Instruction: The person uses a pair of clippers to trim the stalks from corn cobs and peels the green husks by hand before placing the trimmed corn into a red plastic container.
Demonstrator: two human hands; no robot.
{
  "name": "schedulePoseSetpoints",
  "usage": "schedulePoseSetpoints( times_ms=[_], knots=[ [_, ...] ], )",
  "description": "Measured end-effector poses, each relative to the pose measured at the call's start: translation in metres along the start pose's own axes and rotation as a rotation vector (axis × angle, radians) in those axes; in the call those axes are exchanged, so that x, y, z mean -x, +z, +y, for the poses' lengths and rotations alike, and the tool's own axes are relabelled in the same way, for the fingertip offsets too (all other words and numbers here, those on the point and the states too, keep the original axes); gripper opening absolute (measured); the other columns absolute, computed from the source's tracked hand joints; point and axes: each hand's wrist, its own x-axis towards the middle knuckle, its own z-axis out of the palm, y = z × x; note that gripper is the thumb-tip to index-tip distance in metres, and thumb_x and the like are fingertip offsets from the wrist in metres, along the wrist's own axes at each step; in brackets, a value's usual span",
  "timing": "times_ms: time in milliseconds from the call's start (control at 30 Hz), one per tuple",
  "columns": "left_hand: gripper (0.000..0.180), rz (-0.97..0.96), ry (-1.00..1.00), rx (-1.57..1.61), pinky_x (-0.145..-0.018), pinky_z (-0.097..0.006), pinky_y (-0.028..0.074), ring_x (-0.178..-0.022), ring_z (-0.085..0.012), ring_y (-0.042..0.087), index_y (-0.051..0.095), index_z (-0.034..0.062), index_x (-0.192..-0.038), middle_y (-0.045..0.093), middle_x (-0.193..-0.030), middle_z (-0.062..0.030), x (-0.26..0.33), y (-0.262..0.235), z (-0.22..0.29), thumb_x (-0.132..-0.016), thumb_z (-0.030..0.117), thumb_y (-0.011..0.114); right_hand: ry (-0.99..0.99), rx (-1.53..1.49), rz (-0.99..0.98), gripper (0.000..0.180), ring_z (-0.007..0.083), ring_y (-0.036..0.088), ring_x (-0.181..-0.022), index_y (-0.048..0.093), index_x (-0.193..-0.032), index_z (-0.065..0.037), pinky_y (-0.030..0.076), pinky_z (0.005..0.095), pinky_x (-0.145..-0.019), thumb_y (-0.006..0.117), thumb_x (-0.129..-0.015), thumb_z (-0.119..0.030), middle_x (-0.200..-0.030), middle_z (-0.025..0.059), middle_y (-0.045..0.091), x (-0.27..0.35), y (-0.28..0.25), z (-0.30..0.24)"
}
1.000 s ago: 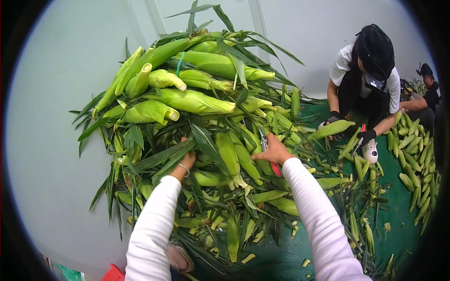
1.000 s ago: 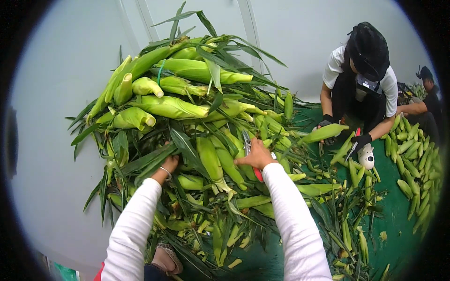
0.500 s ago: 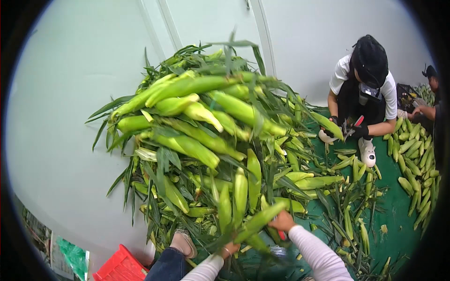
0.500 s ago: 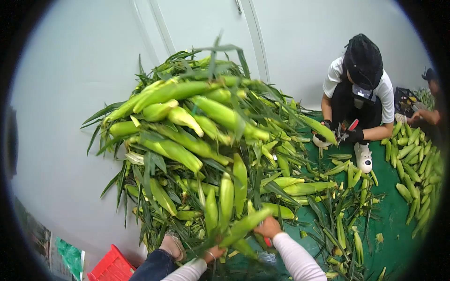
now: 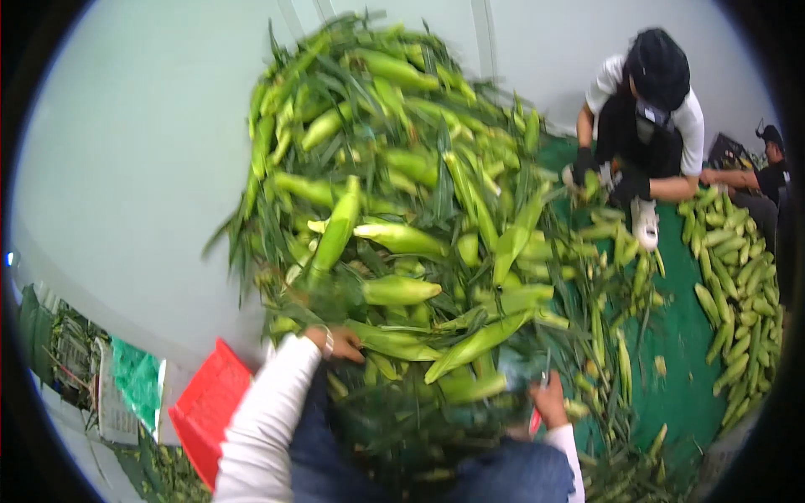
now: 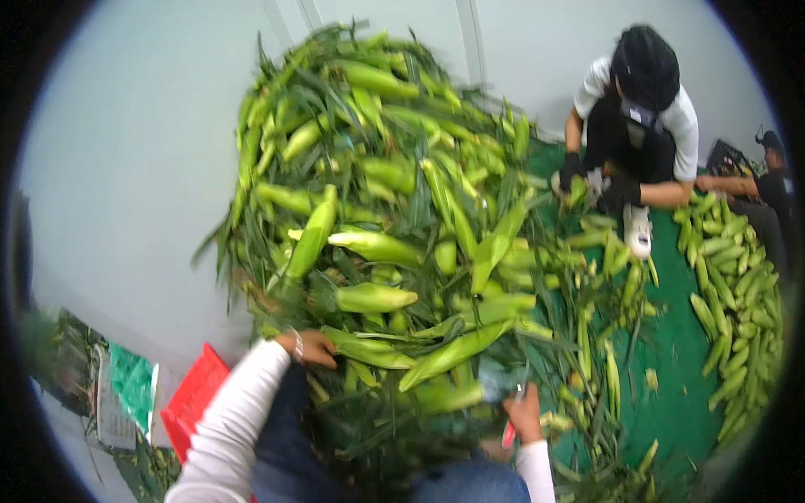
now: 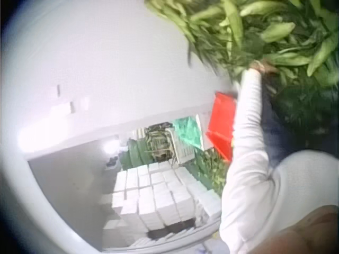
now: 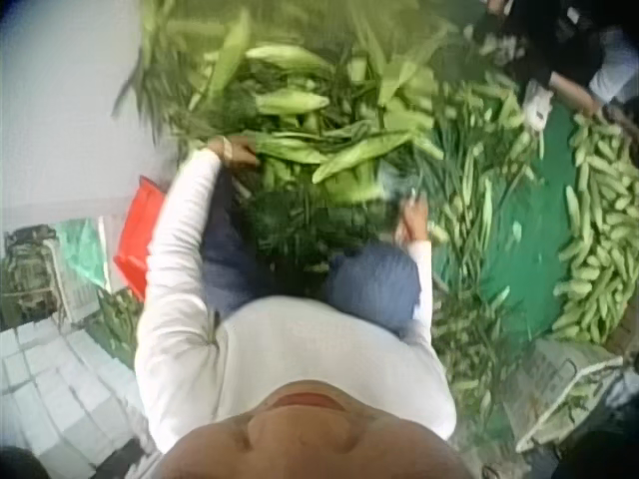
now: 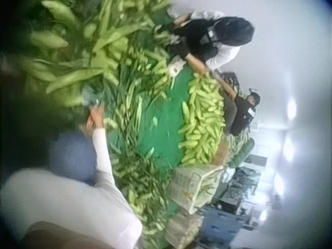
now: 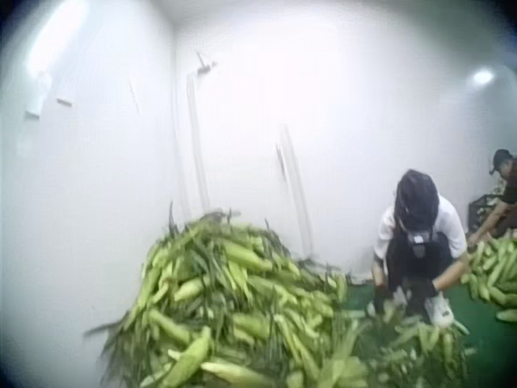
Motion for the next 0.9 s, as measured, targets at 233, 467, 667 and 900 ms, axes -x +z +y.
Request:
schedulePoseSetpoints(
  times_ms=[233,467,667,900],
  knots=[
    [0.04,0.773,-0.045,0.394,-0.08,-0.033,0.052,-0.092,-0.0219,0.064,0.055,0.0025,-0.121,0.065,-0.103,-0.015,0.183,0.026,0.016,-0.084,0.012,0.063,-0.023,0.156,-0.046,0.028,0.0196,0.056,-0.066,0.049,-0.096,-0.005,0.047,0.0351,-0.062,0.062,-0.072,-0.008,-0.077,0.0085,0.059,0.05,-0.045,0.081],
    [0.037,0.759,-0.287,0.446,-0.078,-0.03,0.051,-0.089,-0.018,0.063,0.055,0.0007,-0.119,0.064,-0.102,-0.0107,0.315,0.113,-0.022,-0.084,0.009,0.064,0.097,0.246,-0.057,0.029,0.0199,0.057,-0.065,0.049,-0.097,-0.004,0.047,0.0349,-0.062,0.063,-0.073,-0.009,-0.076,0.0087,0.06,0.13,-0.084,0.07],
    [0.036,0.68,-0.075,0.454,-0.073,-0.029,0.05,-0.085,-0.015,0.062,0.056,0.0012,-0.119,0.064,-0.096,-0.008,0.26,0.115,-0.046,-0.085,0.01,0.062,0.064,0.387,-0.015,0.029,0.0202,0.057,-0.065,0.049,-0.097,-0.004,0.047,0.0347,-0.061,0.063,-0.073,-0.009,-0.075,0.009,0.06,0.138,-0.105,0.045],
    [0.034,0.543,0.15,0.101,-0.084,-0.032,0.049,-0.091,-0.0234,0.062,0.059,0.0012,-0.111,0.063,-0.099,-0.0124,0.129,0.09,-0.013,-0.079,0.01,0.064,0.052,0.5,0.012,0.03,0.0205,0.058,-0.064,0.049,-0.098,-0.004,0.047,0.0345,-0.06,0.064,-0.073,-0.01,-0.074,0.0093,0.06,0.12,-0.083,-0.005]
  ],
)
